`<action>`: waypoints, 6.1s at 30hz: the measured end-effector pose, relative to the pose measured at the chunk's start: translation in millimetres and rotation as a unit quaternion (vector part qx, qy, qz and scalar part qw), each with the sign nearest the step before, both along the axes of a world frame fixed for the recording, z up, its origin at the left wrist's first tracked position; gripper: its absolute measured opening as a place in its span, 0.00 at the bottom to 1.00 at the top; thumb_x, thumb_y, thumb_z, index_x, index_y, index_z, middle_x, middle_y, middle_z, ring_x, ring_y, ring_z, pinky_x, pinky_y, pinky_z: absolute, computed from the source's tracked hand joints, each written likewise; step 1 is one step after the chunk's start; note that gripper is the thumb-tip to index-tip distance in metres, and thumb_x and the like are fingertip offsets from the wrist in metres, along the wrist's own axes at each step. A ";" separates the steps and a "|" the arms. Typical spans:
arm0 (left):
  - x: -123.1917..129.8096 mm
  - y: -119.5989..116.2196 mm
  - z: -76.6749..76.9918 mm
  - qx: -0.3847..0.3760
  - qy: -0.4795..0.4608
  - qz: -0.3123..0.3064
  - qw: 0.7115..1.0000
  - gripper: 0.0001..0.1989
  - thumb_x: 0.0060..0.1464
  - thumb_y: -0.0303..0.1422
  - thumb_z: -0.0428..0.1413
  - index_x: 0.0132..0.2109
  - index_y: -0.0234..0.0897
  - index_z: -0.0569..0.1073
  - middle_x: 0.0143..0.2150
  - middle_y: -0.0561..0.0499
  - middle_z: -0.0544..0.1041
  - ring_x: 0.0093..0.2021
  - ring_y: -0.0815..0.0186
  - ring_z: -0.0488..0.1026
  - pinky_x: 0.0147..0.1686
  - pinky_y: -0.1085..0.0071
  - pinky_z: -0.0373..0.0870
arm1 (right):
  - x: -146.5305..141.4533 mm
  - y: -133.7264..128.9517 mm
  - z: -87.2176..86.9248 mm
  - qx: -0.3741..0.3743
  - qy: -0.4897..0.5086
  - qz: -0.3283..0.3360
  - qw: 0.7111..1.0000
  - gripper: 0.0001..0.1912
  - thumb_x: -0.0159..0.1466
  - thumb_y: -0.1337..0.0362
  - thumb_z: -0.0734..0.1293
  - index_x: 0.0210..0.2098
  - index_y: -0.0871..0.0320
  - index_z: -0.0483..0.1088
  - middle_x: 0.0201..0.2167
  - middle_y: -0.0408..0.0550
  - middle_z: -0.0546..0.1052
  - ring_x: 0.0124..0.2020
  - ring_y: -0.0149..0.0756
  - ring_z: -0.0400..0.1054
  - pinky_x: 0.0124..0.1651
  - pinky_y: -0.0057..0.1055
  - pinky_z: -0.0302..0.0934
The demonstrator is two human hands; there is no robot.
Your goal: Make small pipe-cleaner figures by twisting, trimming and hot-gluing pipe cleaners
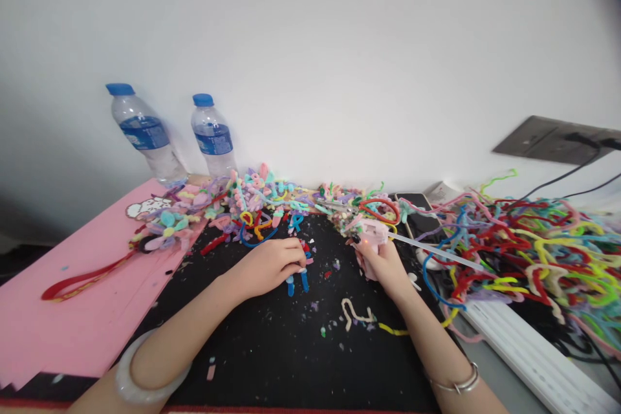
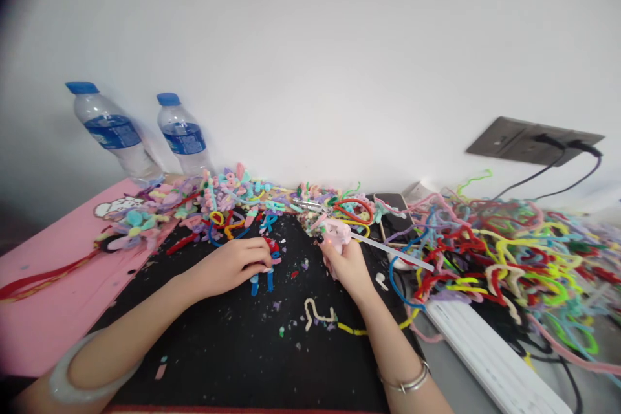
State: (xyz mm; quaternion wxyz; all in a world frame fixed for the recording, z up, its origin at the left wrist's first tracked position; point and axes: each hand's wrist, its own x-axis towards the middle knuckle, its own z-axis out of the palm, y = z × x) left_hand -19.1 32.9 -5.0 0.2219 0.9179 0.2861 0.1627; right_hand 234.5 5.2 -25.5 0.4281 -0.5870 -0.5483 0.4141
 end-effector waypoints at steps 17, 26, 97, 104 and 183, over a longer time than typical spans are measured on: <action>-4.1 4.0 4.0 0.073 -0.128 0.190 0.971 0.10 0.58 0.32 0.47 0.43 0.38 0.71 0.41 0.48 0.70 0.37 0.64 0.69 0.40 0.68 0.66 | -5.1 -3.6 4.2 0.005 -0.032 -0.011 0.999 0.15 0.58 0.54 0.61 0.21 0.57 0.61 0.11 0.37 0.62 0.11 0.26 0.54 0.12 0.23 0.48; -24.4 33.5 -13.6 0.218 -0.036 0.407 0.886 0.20 0.55 0.35 0.50 0.55 0.39 0.68 0.55 0.41 0.65 0.58 0.45 0.52 0.54 0.48 0.53 | -6.5 -6.5 15.8 0.088 -0.191 -0.018 0.977 0.08 0.55 0.60 0.64 0.25 0.58 0.68 0.18 0.42 0.69 0.22 0.34 0.63 0.26 0.27 0.55; 26.2 -35.2 -5.2 -0.027 -0.174 0.097 0.980 0.09 0.58 0.26 0.44 0.33 0.34 0.68 0.32 0.48 0.68 0.34 0.65 0.66 0.35 0.70 0.61 | -55.4 -34.6 17.3 0.238 -0.310 0.159 0.907 0.09 0.61 0.71 0.56 0.24 0.58 0.59 0.21 0.41 0.63 0.22 0.30 0.57 0.26 0.26 0.50; 23.4 -33.4 4.2 -0.177 -0.249 0.070 0.950 0.13 0.62 0.32 0.41 0.33 0.34 0.67 0.26 0.53 0.66 0.26 0.69 0.64 0.30 0.73 0.60 | -53.0 -36.7 16.1 0.231 -0.199 0.147 0.941 0.10 0.63 0.69 0.55 0.26 0.58 0.61 0.21 0.42 0.65 0.23 0.30 0.59 0.27 0.26 0.53; 42.5 -29.4 -18.2 -0.595 -0.340 0.129 0.717 0.29 0.34 0.58 0.58 0.24 0.37 0.58 0.17 0.60 0.58 0.17 0.76 0.51 0.16 0.79 0.44 | -48.0 -25.0 -8.0 0.362 -0.344 0.140 0.855 0.11 0.65 0.66 0.53 0.28 0.56 0.62 0.21 0.43 0.69 0.20 0.30 0.64 0.23 0.22 0.56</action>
